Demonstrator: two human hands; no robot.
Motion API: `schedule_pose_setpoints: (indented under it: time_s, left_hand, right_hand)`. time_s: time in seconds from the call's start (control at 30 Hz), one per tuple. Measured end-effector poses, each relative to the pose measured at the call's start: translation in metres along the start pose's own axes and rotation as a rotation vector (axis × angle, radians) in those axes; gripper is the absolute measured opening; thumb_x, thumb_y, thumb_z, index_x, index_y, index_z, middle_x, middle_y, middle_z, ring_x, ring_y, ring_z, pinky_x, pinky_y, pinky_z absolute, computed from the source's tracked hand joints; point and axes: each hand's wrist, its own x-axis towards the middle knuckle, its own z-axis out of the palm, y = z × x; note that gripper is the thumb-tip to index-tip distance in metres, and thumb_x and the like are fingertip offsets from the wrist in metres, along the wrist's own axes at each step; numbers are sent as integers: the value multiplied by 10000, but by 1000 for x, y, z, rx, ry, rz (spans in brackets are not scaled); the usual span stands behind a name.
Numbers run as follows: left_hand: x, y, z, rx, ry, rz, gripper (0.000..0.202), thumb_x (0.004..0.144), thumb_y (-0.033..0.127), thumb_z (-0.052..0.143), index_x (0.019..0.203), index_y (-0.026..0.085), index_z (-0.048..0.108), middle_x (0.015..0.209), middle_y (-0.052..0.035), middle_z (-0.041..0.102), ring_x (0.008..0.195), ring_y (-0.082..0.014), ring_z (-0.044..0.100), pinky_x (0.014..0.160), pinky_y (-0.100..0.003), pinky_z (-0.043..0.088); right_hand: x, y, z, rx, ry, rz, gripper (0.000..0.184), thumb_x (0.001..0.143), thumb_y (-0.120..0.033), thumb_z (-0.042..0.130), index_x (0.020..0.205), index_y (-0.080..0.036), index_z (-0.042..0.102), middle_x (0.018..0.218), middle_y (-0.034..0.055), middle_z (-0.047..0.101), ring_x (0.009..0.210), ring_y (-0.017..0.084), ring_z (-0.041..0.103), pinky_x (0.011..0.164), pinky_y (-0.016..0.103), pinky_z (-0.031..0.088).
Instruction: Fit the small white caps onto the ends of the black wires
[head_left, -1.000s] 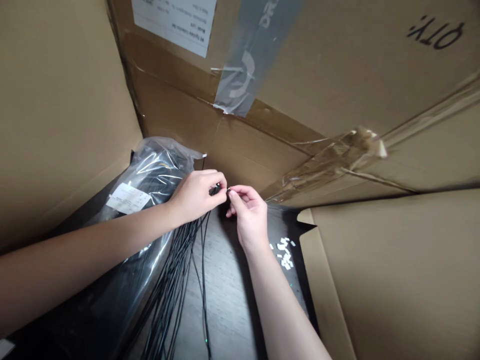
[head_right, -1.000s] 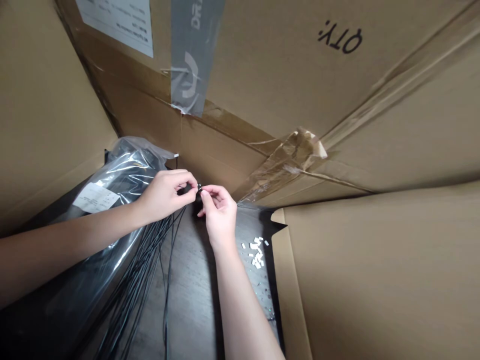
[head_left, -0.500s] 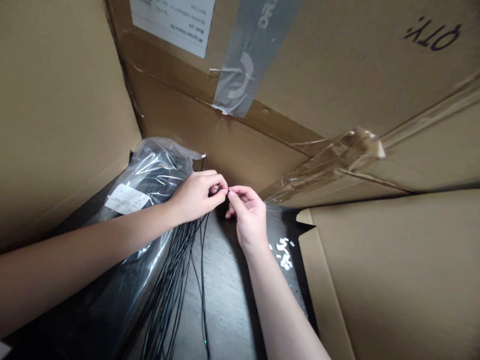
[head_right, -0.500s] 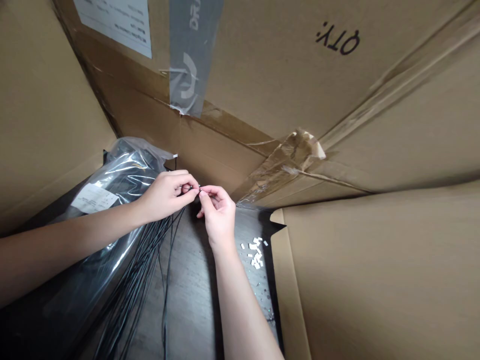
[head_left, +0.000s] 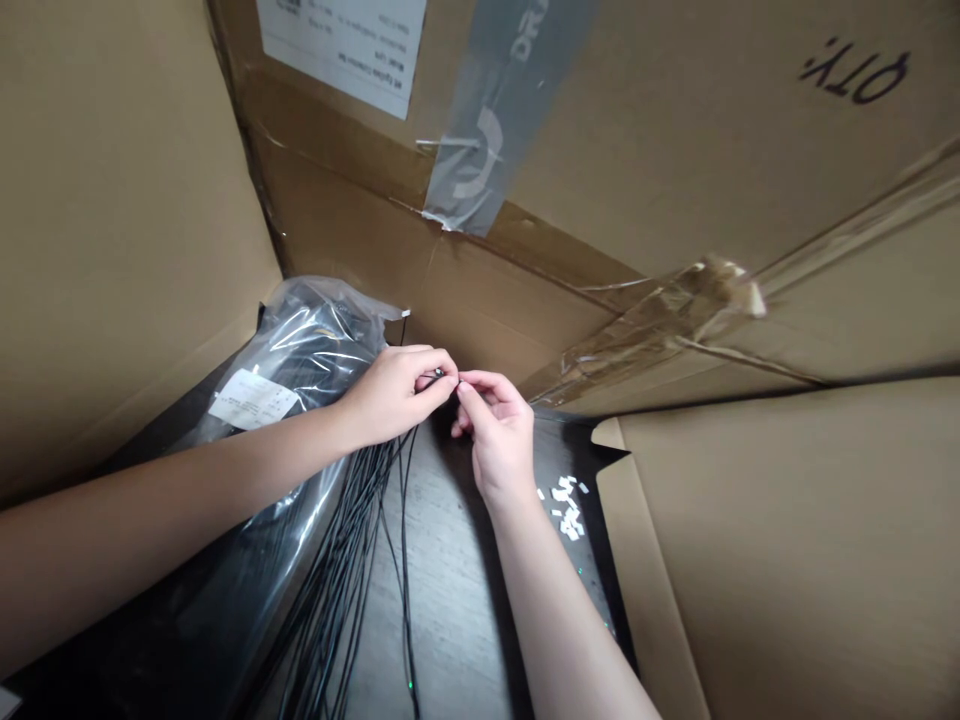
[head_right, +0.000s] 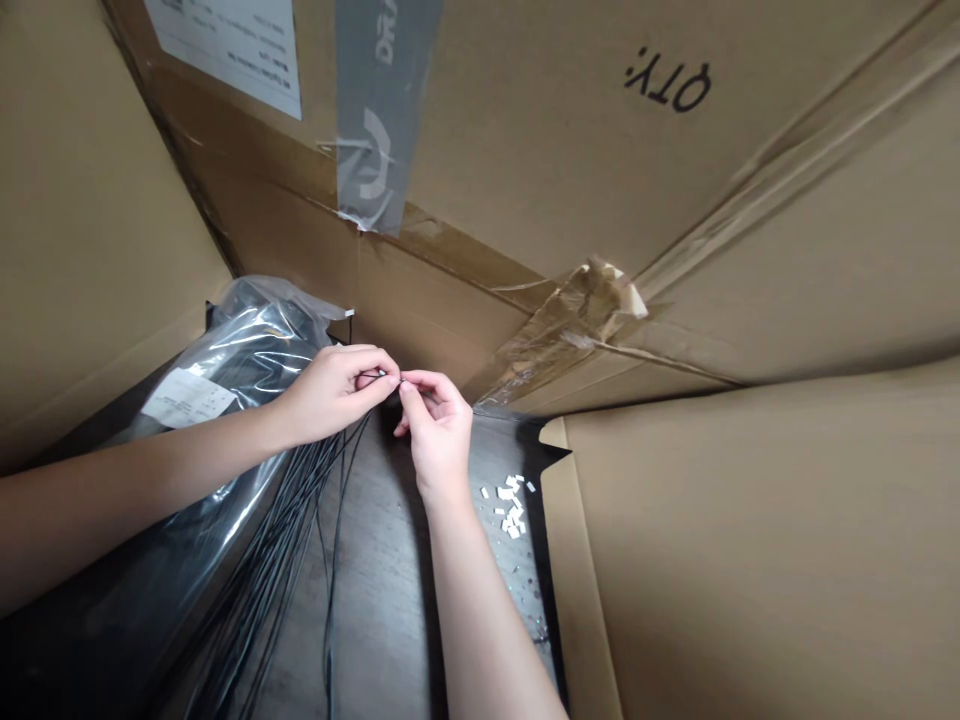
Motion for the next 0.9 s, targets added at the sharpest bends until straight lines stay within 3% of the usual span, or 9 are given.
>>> schedule_pose_setpoints:
  time_s: [0.2, 0.53, 0.9]
  left_hand:
    - [-1, 2, -2, -53, -27, -72, 157, 881, 230, 548, 795, 168, 665, 531, 68, 456, 494, -76, 381, 520, -230, 298]
    - [-1, 3, -2, -83, -52, -110, 167, 874, 257, 539, 781, 169, 647, 518, 70, 453, 485, -77, 372, 494, -224, 274]
    - [1, 0, -1, -82, -22, -103, 126, 824, 179, 563, 730, 157, 644, 640, 32, 620, 567, -86, 509, 560, -214, 369]
  right_hand:
    - [0, 1, 0, 6, 14, 0, 182, 728, -311, 745, 839, -187, 671, 713, -34, 606, 451, 53, 452, 385, 197, 446]
    - [-1, -2, 1, -20, 23, 5, 194, 722, -315, 750, 847, -189, 673, 738, -23, 615, 457, 56, 466, 387, 203, 449]
    - [0, 0, 1, -15, 7, 13, 175, 732, -296, 744, 836, -184, 659, 701, -35, 593, 466, 61, 470, 401, 203, 442]
